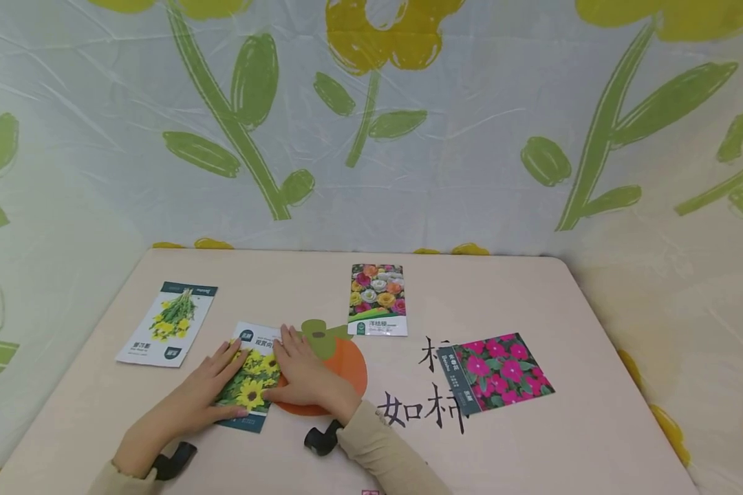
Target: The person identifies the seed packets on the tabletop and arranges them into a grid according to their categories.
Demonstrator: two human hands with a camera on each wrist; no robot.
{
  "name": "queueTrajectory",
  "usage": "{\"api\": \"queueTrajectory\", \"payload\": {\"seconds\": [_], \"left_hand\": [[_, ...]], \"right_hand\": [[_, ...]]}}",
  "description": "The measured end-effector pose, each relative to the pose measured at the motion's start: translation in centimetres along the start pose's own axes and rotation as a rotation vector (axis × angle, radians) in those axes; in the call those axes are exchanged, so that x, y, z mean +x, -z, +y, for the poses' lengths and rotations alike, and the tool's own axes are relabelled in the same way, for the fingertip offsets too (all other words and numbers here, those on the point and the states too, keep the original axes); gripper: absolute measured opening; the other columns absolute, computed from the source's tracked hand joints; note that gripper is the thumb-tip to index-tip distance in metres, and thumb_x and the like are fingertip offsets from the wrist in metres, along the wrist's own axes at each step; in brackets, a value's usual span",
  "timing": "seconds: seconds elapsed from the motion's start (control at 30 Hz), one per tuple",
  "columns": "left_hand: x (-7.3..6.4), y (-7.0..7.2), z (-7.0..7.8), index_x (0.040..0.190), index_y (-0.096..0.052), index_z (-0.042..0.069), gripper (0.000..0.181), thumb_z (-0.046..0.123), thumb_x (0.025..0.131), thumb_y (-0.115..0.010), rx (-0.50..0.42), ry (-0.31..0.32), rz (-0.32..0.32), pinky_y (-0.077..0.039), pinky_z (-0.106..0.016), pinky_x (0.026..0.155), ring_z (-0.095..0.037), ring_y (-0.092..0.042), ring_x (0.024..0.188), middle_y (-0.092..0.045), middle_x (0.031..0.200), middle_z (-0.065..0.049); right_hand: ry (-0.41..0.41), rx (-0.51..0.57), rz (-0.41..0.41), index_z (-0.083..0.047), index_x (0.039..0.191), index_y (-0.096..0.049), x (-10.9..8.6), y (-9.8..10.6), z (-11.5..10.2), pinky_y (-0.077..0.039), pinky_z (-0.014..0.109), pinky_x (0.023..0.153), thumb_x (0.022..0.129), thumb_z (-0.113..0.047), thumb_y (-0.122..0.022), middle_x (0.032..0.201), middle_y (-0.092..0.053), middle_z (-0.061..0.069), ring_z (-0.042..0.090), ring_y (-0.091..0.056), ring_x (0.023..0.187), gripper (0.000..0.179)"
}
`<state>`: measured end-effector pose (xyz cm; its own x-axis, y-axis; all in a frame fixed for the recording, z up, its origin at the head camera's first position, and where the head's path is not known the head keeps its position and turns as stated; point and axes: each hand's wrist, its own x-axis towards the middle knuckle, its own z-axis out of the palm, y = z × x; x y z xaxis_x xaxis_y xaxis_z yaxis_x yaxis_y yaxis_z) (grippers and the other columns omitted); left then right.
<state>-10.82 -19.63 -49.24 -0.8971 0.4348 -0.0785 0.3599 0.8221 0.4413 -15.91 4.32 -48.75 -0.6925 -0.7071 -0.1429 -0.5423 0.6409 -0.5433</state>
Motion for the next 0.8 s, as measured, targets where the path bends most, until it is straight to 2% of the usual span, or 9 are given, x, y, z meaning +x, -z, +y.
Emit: {"api": "queueTrajectory", "payload": {"seconds": [0.37,0.6,0.7,0.8], "left_hand": [[0.4,-0.2,0.6,0.155,-0.030,0.004,0.098,0.058,0.083,-0.070,0.013,0.009,0.009,-0.013,-0.064,0.116,-0.042,-0.010,0.149,-0.015,0.164,-0.018],[0.7,0.1,1.1,0.154,-0.032,0.003,0.099,0.056,0.082,-0.073,0.016,0.024,0.004,-0.012,-0.065,0.115,-0.044,-0.011,0.149,-0.016,0.162,-0.022],[0.9,0.2,0.9,0.155,-0.032,0.005,0.102,0.059,0.080,-0.074,0.004,0.038,-0.020,-0.010,-0.064,0.116,-0.042,-0.008,0.149,-0.014,0.163,-0.021],[1.2,0.5,0.3,0.155,-0.032,0.005,0.106,0.061,0.075,-0.076,-0.018,0.023,-0.025,-0.011,-0.065,0.115,-0.043,-0.008,0.149,-0.013,0.163,-0.022]], "right_hand": [[-0.020,0.003,-0.008,-0.001,0.158,-0.016,-0.1,-0.3,0.1,-0.003,0.047,0.121,0.084,-0.054,-0.074,0.165,0.007,0.018,0.030,0.009,0.151,0.107],[0.003,0.000,-0.001,-0.001,0.158,-0.015,0.1,-0.4,0.7,-0.001,0.048,0.121,0.080,-0.055,-0.077,0.165,0.006,0.018,0.031,0.008,0.151,0.113],[0.014,0.003,0.005,-0.001,0.158,-0.016,0.2,-0.4,0.9,-0.001,0.048,0.121,0.079,-0.054,-0.078,0.165,0.004,0.018,0.031,0.008,0.152,0.113],[0.024,-0.001,0.008,-0.002,0.158,-0.016,0.2,-0.2,0.9,-0.001,0.046,0.121,0.079,-0.054,-0.079,0.165,0.004,0.018,0.030,0.007,0.152,0.114]]}}
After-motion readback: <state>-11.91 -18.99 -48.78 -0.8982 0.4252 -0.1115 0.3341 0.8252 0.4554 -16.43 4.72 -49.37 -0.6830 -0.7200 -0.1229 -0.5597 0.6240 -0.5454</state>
